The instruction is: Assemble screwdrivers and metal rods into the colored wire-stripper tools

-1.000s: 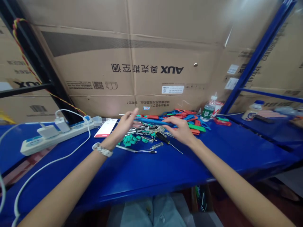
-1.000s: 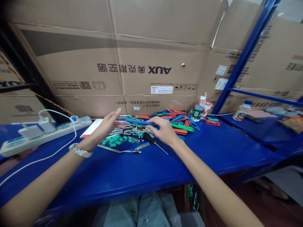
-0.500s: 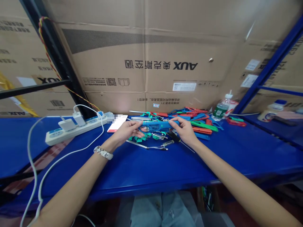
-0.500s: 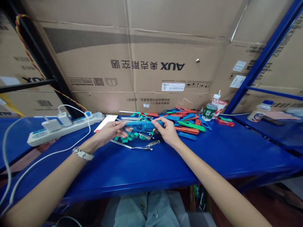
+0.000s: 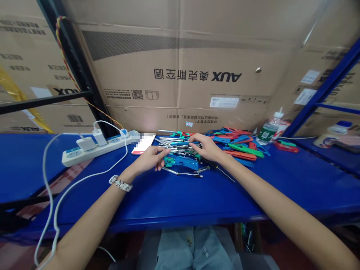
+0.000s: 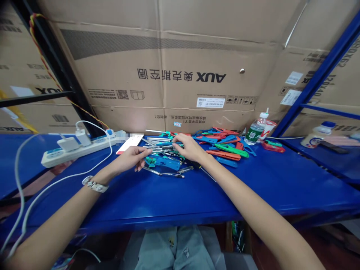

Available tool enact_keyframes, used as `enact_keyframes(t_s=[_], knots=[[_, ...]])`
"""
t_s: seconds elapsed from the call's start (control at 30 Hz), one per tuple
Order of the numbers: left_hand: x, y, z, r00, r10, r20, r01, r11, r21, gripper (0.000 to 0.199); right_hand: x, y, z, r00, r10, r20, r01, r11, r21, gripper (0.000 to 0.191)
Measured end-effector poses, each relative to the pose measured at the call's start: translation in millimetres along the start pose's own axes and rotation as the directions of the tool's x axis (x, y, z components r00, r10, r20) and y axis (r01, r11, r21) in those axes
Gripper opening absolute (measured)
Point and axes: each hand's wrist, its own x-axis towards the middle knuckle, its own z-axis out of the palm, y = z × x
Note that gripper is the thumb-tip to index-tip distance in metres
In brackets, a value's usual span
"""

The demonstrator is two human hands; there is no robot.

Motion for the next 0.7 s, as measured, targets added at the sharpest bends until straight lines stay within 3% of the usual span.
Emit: enact_keyframes(t_s=[0.1, 0.2, 0.3, 0.43, 0.57, 0.63, 0.7], knots=[[-3.3, 2.4, -0.1, 0.999, 0.01, 0.051, -0.011, 1.0, 0.019, 0.04, 3.6, 3.2, 8.1, 0.985, -0.042, 0.165, 0.075, 0.976, -0.202, 0.014], [-4.3, 4.4, -1.6, 0.998, 0.008, 0.059, -0.01, 0.999, 0.034, 0.041, -1.8, -0.4, 14.6, 0.993, -0.032, 0.118, 0.064, 0.959, -0.278, 0.019], [-3.4, 6.5, -2.0, 1.0, 0.023, -0.01, -0.023, 0.999, 0.035, 0.043, -12.7, -15.8, 14.7, 1.0, 0.01, -0.003, -0.011, 0.988, -0.151, 0.022], [-1.3, 9.7, 4.2, 0.992, 0.046, -0.114, -0.046, 0.999, 0.001, 0.043, -26.8, -36.6, 12.8, 0.992, 0.096, 0.083, -0.11, 0.976, 0.185, 0.026], [-0.4, 8.1, 11.9, 0.992, 0.048, -0.121, -0.047, 0.999, 0.01, 0.036, -36.8, -38.4, 15.9, 0.987, 0.136, 0.087, -0.152, 0.965, 0.213, 0.029], [-0.9, 4.9, 13.2, 0.978, 0.16, -0.133, -0.141, 0.98, 0.142, 0.032, -40.5, -35.9, 17.5, 0.986, 0.151, 0.077, -0.162, 0.973, 0.165, 0.03], [-2.1, 1.7, 13.3, 0.923, 0.367, -0.116, -0.314, 0.893, 0.324, 0.03, -43.3, -34.6, 18.3, 0.988, 0.141, 0.067, -0.147, 0.984, 0.097, 0.032]])
